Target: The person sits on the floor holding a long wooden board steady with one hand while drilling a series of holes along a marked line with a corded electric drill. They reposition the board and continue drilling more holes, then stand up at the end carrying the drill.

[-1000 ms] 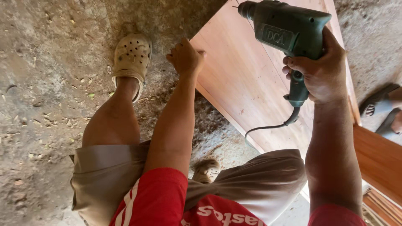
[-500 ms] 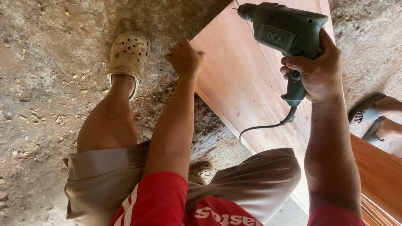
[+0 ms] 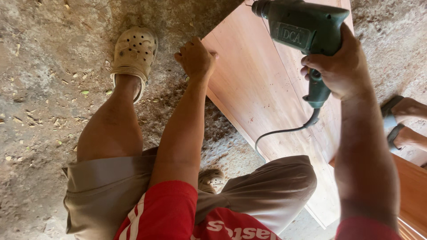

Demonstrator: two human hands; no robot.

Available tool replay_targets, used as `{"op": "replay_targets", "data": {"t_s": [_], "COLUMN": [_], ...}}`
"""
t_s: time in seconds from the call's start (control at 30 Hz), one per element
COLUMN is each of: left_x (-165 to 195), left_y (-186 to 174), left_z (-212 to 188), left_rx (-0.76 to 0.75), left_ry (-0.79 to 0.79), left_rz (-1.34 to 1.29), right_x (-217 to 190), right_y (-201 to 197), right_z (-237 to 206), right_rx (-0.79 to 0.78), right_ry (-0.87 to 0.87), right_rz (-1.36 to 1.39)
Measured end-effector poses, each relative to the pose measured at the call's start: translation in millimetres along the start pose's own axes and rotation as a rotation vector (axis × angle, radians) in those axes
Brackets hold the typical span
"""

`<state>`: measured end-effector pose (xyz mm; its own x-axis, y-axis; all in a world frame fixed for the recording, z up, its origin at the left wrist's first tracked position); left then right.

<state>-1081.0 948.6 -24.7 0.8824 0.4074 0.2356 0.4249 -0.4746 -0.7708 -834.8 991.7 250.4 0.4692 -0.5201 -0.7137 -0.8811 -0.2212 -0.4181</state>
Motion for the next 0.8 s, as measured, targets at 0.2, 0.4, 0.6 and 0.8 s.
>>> {"op": "replay_targets", "data": {"t_s": [0.2, 0.4, 0.6, 0.8], "left_x": [-1.4, -2.7, -2.1, -3.7], "left_y": [8.7, 4.0, 7.9, 9.7], "left_z": [-0.4, 1.4, 1.6, 0.9], "left_rx": [0.021, 0.087, 0.037, 0.015], "left_ry": [0.012, 0.008, 0.019, 0.013], "left_rz": [-0.018, -0.037, -0.034, -0.059], "right_x": [-10.5, -31.3, -40.7, -39.0], "right_y": [-20.2, -15.4, -13.1, -14.3], "right_z": [26.3, 41.7, 41.4, 37.0], "right_rx": [0.032, -0.061, -0.011, 0.020], "right_ry": [0.104, 0.038, -0.024, 0.001], "right_rz": [-0.244, -0.436, -0.412, -0.294]}}
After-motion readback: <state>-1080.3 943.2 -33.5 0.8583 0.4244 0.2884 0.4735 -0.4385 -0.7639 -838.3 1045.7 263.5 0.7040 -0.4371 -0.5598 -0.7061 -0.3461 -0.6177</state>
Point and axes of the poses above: each hand's wrist, its own z-axis towards the middle knuckle, its own y-axis out of the palm, x = y × z, the point moved 10 cm from there along z, towards the middle knuckle, and after that the axes turned 15 degrees about z, right-handed, at the moved point
